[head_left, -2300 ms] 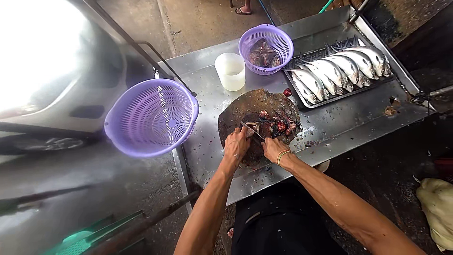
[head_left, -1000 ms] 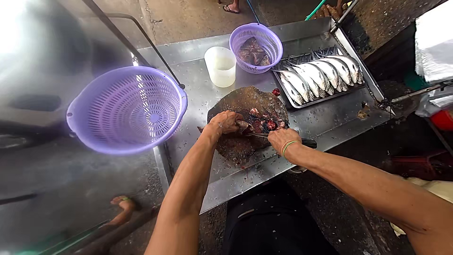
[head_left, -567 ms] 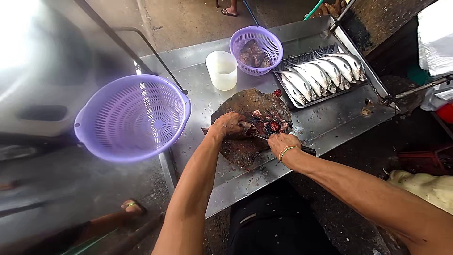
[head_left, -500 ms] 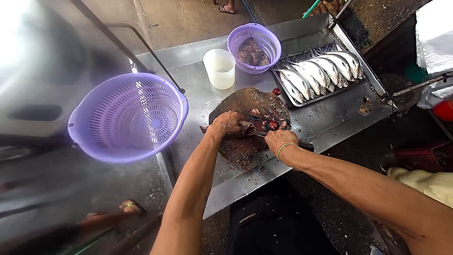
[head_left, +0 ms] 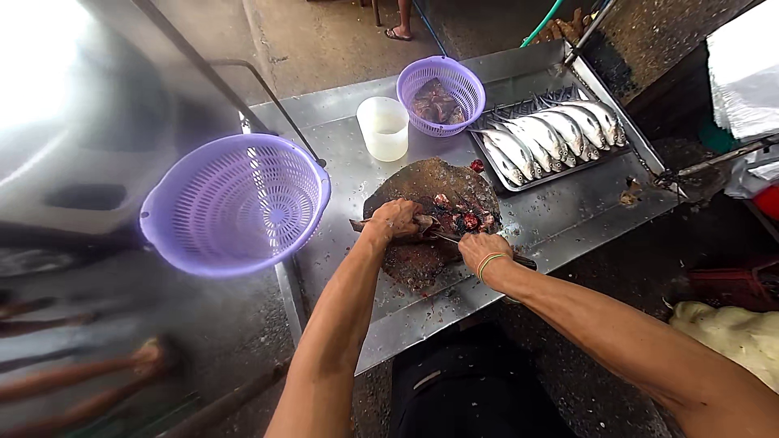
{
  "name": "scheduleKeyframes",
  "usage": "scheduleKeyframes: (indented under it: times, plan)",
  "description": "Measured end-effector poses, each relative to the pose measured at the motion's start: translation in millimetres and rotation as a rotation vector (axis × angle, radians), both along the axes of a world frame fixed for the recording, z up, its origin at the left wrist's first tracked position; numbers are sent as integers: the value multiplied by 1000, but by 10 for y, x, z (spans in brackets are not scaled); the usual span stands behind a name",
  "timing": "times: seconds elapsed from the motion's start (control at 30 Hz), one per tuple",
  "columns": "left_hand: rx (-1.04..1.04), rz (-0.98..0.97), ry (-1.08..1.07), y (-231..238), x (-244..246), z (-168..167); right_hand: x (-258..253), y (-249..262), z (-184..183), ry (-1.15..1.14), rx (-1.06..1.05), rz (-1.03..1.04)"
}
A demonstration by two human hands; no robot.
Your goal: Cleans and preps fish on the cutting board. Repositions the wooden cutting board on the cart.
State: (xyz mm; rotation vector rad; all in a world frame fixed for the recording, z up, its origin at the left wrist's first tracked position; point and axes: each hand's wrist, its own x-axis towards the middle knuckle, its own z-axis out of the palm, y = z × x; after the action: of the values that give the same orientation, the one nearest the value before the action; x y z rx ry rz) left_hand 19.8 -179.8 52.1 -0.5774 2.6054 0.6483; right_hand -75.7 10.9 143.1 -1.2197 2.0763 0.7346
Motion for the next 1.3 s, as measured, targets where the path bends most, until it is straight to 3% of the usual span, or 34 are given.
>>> scheduleKeyframes:
  times: [0.17, 0.23, 0.4, 0.47, 0.57, 0.63, 0.7, 0.8, 0.87, 0.93, 1.03, 1.13, 1.3]
  plan:
    - [62, 110, 75, -119, 111, -172, -180, -309, -134, -32, -25, 37]
    - [-5, 183, 88, -12, 161, -161, -371, -315, -224, -114, -67, 51]
    - [-82, 339, -26, 452, 172, 97, -558, -299, -416, -298, -85, -186]
    - [-101, 368, -62, 566, 113, 197, -595, -223, -449, -353, -115, -328]
    - [-94, 374, -17, 793, 35, 235, -666, 113, -691, -610, -265, -817]
    - [-95, 403, 50, 944, 65, 231, -600, 198, -808, -742, -320, -1021]
    - [-113, 432, 129, 1022, 112, 162, -566, 160, -829, -679, -315, -953]
    - [-120, 411, 155, 1079, 256, 135, -532, -62, -628, -332, -215, -429]
    - [-125, 415, 180, 1141, 310, 141, -425, -166, -410, -236, -160, -296]
    - [-124, 437, 178, 1097, 279, 134, -320, -308, -392, -220, -192, -322]
    - [-134, 442, 147, 1052, 272, 40, -219, -388, -728, -230, -271, -366]
    - [-138, 429, 148, 945, 238, 51, -342, -383, -733, -270, -272, -418]
    - [-21, 273, -16, 481, 159, 239, -775, -114, -756, -577, -237, -837]
